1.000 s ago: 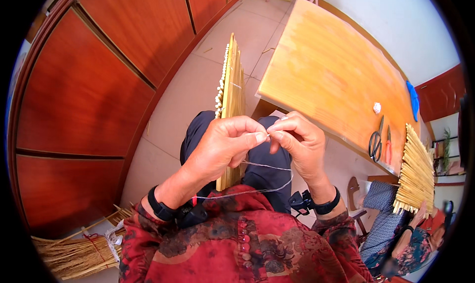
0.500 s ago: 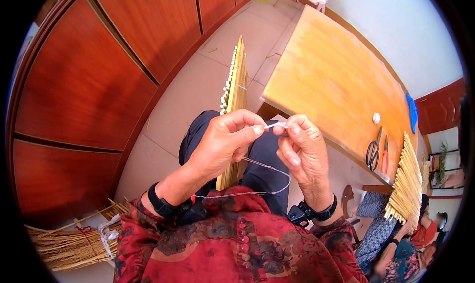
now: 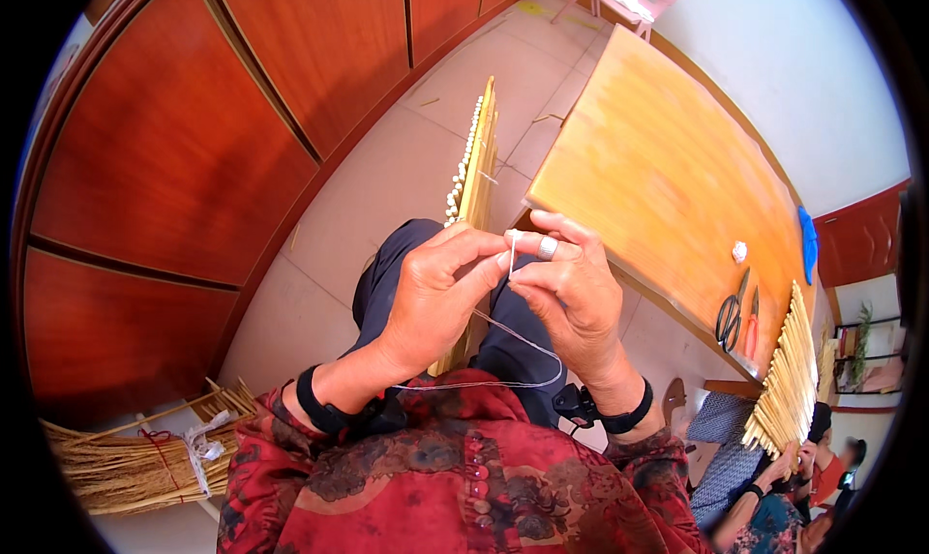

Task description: The person weaves a straw mat by hand, threading white cord through a series of straw stalks to bind them together.

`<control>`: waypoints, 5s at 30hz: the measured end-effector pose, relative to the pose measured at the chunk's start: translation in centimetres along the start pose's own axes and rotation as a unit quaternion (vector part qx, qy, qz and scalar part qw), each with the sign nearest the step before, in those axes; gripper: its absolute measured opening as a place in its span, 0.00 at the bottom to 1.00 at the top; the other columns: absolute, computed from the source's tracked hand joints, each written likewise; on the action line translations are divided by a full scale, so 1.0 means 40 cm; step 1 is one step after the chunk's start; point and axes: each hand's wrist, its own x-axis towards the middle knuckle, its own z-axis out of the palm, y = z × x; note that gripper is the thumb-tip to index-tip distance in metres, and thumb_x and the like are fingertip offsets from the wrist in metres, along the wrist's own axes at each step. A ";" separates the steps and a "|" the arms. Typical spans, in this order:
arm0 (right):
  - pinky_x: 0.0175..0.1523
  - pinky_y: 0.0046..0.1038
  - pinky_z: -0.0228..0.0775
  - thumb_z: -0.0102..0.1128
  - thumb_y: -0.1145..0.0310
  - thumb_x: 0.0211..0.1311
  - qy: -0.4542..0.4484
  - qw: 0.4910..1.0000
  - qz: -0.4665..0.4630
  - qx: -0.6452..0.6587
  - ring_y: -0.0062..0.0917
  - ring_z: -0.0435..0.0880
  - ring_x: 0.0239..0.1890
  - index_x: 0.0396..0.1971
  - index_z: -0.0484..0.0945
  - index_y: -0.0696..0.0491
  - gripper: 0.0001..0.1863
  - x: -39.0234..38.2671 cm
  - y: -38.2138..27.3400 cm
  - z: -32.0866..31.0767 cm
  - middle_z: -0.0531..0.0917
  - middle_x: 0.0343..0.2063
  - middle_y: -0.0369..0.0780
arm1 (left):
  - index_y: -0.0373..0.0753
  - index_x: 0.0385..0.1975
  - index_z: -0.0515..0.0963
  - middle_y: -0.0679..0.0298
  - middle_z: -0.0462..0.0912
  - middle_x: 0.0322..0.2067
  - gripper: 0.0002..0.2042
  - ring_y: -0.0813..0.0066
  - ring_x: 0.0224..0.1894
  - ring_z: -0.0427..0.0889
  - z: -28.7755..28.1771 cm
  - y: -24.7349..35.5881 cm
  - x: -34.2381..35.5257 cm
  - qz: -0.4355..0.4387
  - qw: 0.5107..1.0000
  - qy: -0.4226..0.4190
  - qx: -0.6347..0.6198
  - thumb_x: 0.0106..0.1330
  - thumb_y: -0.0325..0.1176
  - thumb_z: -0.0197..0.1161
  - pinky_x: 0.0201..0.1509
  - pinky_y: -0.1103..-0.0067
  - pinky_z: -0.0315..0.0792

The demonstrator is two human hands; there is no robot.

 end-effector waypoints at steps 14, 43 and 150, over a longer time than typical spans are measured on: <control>0.50 0.38 0.64 0.67 0.74 0.39 -0.056 0.991 -0.063 -0.099 0.39 0.75 0.47 0.25 0.78 0.48 0.10 0.011 -0.007 0.002 0.79 0.38 0.36 | 0.30 0.31 0.76 0.66 0.74 0.24 0.09 0.83 0.26 0.70 -0.025 0.017 -0.002 -0.151 0.980 -0.072 -0.109 0.63 0.31 0.54 0.29 0.84 0.65; 0.36 0.17 0.68 0.54 0.72 0.59 -0.109 0.829 0.381 0.395 0.15 0.75 0.30 0.32 0.74 0.59 0.05 0.003 0.013 0.013 0.77 0.26 0.34 | 0.36 0.30 0.80 0.70 0.70 0.22 0.07 0.86 0.26 0.68 -0.059 -0.015 0.003 -0.137 0.972 -0.183 -0.056 0.60 0.31 0.58 0.28 0.86 0.61; 0.30 0.15 0.71 0.57 0.74 0.55 -0.200 0.821 0.455 0.281 0.15 0.78 0.25 0.28 0.74 0.58 0.04 0.030 -0.011 -0.028 0.77 0.25 0.34 | 0.35 0.33 0.78 0.71 0.69 0.24 0.09 0.88 0.24 0.65 -0.068 -0.084 -0.009 -0.115 0.946 -0.257 -0.163 0.63 0.33 0.55 0.25 0.87 0.58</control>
